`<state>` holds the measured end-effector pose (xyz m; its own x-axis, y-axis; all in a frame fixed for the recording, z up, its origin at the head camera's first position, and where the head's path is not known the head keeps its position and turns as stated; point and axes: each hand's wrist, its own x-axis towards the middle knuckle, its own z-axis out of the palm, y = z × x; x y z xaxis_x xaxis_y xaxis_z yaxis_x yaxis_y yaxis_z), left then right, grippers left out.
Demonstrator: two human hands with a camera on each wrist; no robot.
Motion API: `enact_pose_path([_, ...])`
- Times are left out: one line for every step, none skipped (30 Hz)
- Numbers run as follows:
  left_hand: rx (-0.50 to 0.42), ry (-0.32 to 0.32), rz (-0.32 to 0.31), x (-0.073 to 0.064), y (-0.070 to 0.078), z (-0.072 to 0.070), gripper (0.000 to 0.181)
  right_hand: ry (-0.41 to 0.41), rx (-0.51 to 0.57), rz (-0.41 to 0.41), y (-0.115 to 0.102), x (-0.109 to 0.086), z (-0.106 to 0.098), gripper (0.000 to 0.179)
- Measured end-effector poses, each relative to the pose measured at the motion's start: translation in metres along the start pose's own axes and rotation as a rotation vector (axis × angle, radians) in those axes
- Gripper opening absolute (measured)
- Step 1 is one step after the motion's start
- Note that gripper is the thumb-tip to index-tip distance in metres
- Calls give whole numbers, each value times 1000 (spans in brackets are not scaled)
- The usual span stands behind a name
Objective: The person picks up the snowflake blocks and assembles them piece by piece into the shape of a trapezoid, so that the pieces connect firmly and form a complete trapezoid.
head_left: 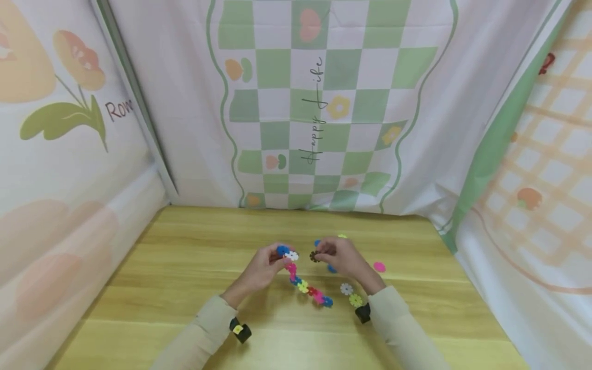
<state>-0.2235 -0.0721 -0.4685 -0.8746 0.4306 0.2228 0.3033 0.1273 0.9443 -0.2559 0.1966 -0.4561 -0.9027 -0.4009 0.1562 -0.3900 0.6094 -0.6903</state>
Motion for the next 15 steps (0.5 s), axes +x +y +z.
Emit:
enact_pose_path([2, -2, 7, 0, 0, 0, 28, 14, 15, -7, -3, -2, -1, 7])
enact_pose_path([6, -5, 11, 0, 0, 1, 28, 26, 32, -14, -6, -5, -1, 8])
enact_pose_path([8, -7, 16, 0, 0, 1, 28, 39, 47, -24, -9, -7, -2, 8])
enact_pose_path([6, -9, 18, 0, -1, 1, 28, 53, 66, -35, -11, -10, -2, 8])
enact_pose_path([7, -9, 19, 1, -1, 2, 28, 67, 89, -42, -14, -12, -1, 8])
enact_pose_path([6, -8, 15, 1, -1, 2, 27, 80, 116, -52, -17, -14, -1, 9])
enact_pose_path([5, -7, 10, 1, -1, 3, 27, 93, 140, -63, -19, -17, 0, 9])
enact_pose_path([3, -5, 6, 2, -1, 3, 27, 105, 165, -73, -22, -19, 1, 9])
enact_pose_path([-1, -3, 3, 2, -1, 3, 27, 120, 189, -84, -23, -21, 2, 9])
enact_pose_path([-3, -1, 1, 2, 0, 4, 27, 132, 217, -90, -25, -24, 3, 9])
enact_pose_path([-1, 0, 4, 2, 0, 5, 27, 142, 243, -102, -26, -26, 5, 9])
enact_pose_path([-4, 0, -1, 2, 0, 5, 27, 153, 266, -115, -28, -27, 7, 9])
enact_pose_path([-5, 1, -4, 2, 1, 5, 27, 164, 284, -123, -29, -29, 9, 9])
enact_pose_path([-6, 2, -6, 2, 1, 6, 27, 174, 306, -132, -30, -29, 10, 10])
enact_pose_path([-8, 3, -8, 2, 1, 6, 26, 183, 325, -139, -31, -30, 12, 10])
